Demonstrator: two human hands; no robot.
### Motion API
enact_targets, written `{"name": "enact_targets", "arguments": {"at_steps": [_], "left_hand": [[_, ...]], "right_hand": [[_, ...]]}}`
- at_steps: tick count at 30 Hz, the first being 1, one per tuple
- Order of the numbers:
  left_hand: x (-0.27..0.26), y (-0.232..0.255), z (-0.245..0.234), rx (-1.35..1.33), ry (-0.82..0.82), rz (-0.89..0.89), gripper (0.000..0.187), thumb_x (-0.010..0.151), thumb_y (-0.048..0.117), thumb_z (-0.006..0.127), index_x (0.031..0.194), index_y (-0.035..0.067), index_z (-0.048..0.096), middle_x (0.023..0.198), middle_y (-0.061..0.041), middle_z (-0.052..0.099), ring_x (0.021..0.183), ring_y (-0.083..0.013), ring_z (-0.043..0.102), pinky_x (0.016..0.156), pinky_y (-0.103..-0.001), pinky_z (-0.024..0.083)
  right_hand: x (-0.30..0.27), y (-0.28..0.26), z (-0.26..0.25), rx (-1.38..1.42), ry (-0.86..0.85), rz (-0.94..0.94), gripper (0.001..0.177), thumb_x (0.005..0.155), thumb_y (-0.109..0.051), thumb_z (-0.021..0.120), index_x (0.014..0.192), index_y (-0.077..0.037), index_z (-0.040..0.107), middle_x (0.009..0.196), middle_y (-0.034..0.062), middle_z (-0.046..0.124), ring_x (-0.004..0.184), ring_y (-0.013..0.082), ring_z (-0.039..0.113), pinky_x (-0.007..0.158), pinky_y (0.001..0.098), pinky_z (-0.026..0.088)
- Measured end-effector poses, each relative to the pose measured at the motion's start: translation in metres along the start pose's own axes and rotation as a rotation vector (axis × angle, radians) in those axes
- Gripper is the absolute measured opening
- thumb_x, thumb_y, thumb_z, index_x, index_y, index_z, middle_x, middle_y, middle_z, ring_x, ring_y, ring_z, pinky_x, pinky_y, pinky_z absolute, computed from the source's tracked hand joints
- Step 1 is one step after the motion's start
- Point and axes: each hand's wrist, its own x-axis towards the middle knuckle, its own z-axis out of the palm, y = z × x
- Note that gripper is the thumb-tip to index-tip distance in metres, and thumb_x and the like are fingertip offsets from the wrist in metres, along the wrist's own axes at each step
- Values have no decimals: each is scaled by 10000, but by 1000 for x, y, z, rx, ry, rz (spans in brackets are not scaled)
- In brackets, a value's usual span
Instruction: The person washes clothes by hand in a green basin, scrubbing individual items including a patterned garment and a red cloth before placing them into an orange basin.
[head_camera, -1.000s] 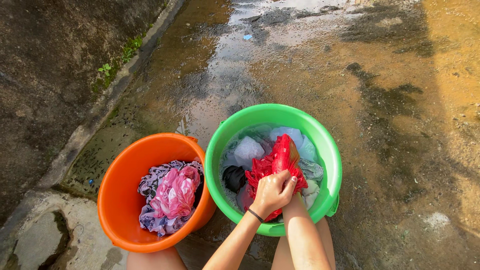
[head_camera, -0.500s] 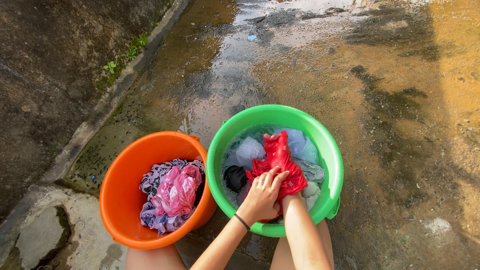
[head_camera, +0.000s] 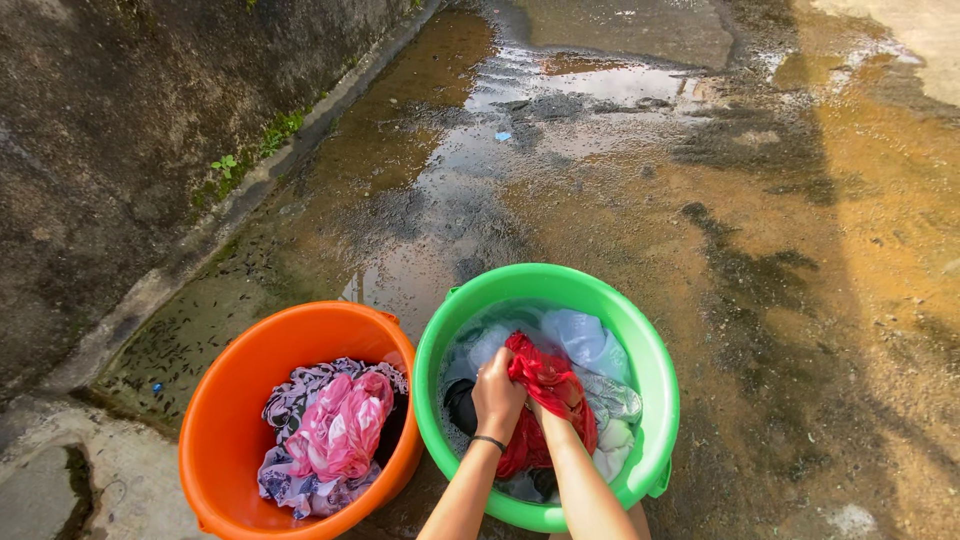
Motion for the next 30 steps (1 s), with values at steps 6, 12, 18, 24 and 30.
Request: {"name": "enact_targets", "arguments": {"at_steps": [6,12,18,24,30], "left_hand": [[9,5,-11,82,6,-393,273,838,79,605,1100,155,602,908,-204,666,907,-440,645,732,-551,494],[16,-27,-3,-183,229,-653,105,878,45,504,965,76,554,923,-191,695,914,-462,651,800,-546,495],[19,-46,13,-238,266,-765,197,868,117,473,995,72,617,1001,-244,714,971,-476,666,865,-527,502],[15,-92,56,-301,47,-778,185,869,202,527,865,46,625,939,-231,637,908,-462,589,826,-521,480],[21,-94,48,-1552,-234,-938,249,880,277,553,800,89,695,855,-119,735,771,-285,668,780,-433,554]], "right_hand": [[-5,-31,-4,-94,-108,-26,260,864,-10,496,1027,-41,696,924,137,746,786,194,673,736,346,589],[-35,-99,-29,-449,-451,-35,269,843,20,496,1003,-33,705,901,143,756,760,190,681,720,346,597],[-45,-246,-127,-888,-743,-185,279,823,50,496,980,-25,715,878,149,766,734,185,689,703,347,606],[32,-378,-145,-476,117,-256,202,1071,-151,603,1040,-8,742,823,46,718,668,114,615,598,284,503],[74,-254,-109,-1144,-463,-378,520,774,-469,860,946,13,767,841,231,726,782,317,702,756,422,544]]}}
